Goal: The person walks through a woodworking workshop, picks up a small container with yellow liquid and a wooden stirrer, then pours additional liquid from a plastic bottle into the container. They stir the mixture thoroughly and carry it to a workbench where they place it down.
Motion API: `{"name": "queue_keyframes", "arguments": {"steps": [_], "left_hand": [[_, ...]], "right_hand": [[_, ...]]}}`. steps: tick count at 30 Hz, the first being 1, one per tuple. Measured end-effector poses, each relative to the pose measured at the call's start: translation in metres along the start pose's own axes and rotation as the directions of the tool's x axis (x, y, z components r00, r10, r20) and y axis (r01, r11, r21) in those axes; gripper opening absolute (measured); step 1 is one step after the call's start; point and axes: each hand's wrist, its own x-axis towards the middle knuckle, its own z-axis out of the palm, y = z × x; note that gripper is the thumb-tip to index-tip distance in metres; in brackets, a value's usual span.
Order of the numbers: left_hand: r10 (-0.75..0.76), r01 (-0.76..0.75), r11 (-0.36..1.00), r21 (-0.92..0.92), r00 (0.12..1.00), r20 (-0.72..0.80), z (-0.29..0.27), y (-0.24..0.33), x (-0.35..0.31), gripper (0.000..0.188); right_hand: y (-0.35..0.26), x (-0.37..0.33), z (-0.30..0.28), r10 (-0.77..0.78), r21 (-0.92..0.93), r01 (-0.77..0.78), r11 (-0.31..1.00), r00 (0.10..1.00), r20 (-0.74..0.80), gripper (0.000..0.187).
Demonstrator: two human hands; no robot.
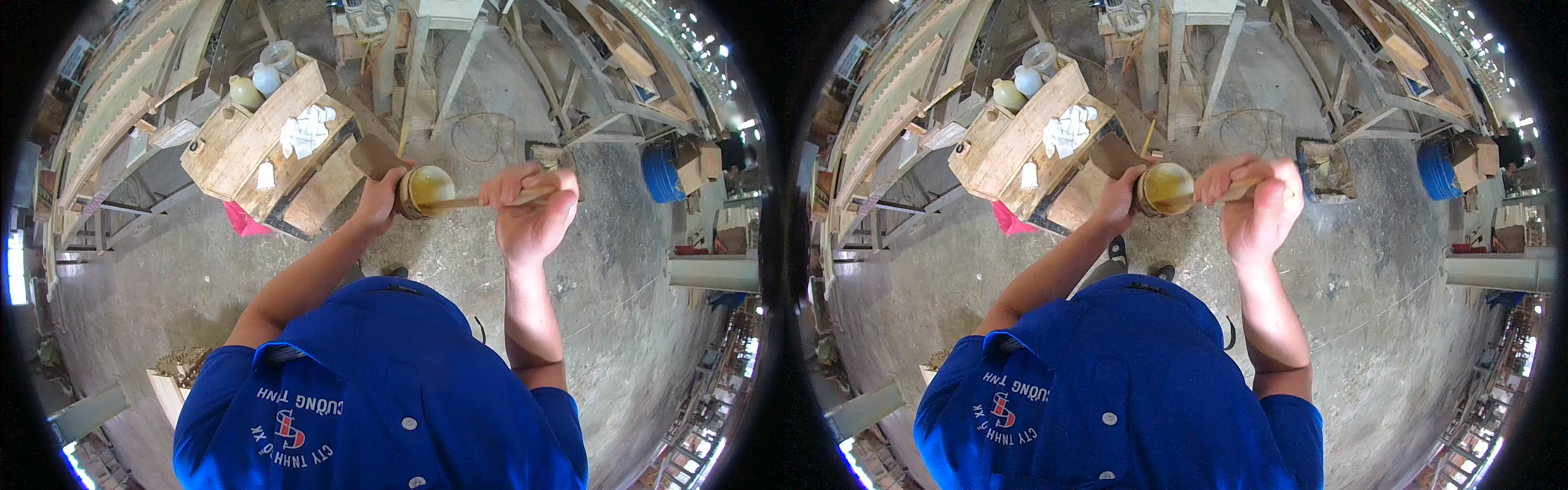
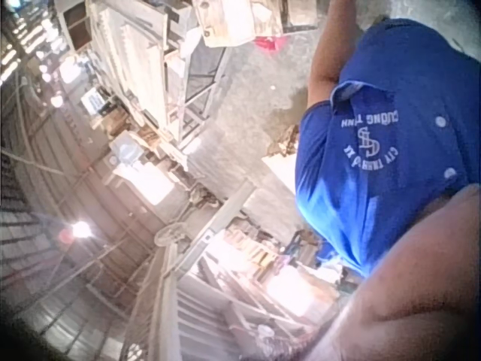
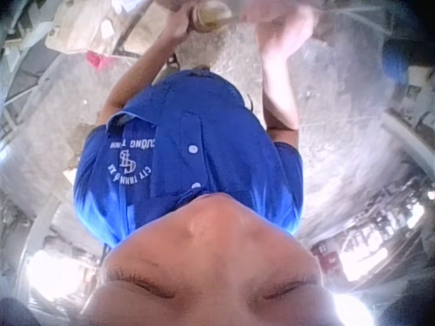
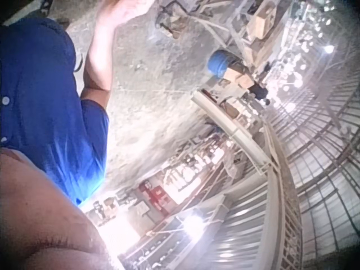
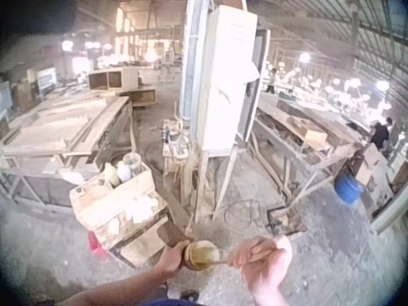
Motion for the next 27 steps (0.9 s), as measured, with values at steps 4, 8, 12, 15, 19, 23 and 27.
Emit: {"name": "queue_keyframes", "arguments": {"steps": [4,8,12,15,19,23,27], "left_hand": [[-0.037,0.037,0.999,0.032,0.999,0.011,0.007,-0.008,0.002,0.025],[0.003,-0.003,1.000,0.023,1.000,0.017,0.005,-0.004,0.009,0.027],[-0.074,0.067,0.987,0.147,0.997,0.039,0.019,-0.011,0.000,0.026],[0.011,-0.015,0.998,0.058,0.997,0.081,0.018,-0.006,0.006,0.026],[-0.021,0.017,0.998,0.065,0.998,0.062,0.014,-0.005,0.006,0.026],[-0.026,0.020,0.994,0.108,0.998,0.052,0.015,-0.002,0.004,0.027],[0.007,-0.009,0.999,0.033,0.999,0.044,0.005,0.006,0.005,0.027]], "right_hand": [[-0.001,0.008,-0.007,-0.058,-0.010,0.057,0.998,0.992,-0.111,0.040],[-0.006,-0.003,-0.010,-0.023,-0.057,0.023,0.998,1.000,-0.008,0.039],[-0.009,0.010,-0.008,-0.045,-0.027,0.041,0.999,0.987,-0.154,0.039],[-0.009,0.006,-0.015,-0.049,-0.070,0.038,0.997,0.985,-0.163,0.039],[-0.010,-0.001,-0.005,-0.030,-0.040,0.027,0.999,0.996,-0.087,0.037],[-0.009,0.009,-0.003,-0.057,-0.064,0.048,0.997,0.988,-0.143,0.038],[-0.008,-0.002,0.004,-0.043,-0.099,0.038,0.994,0.998,-0.053,0.038]]}}
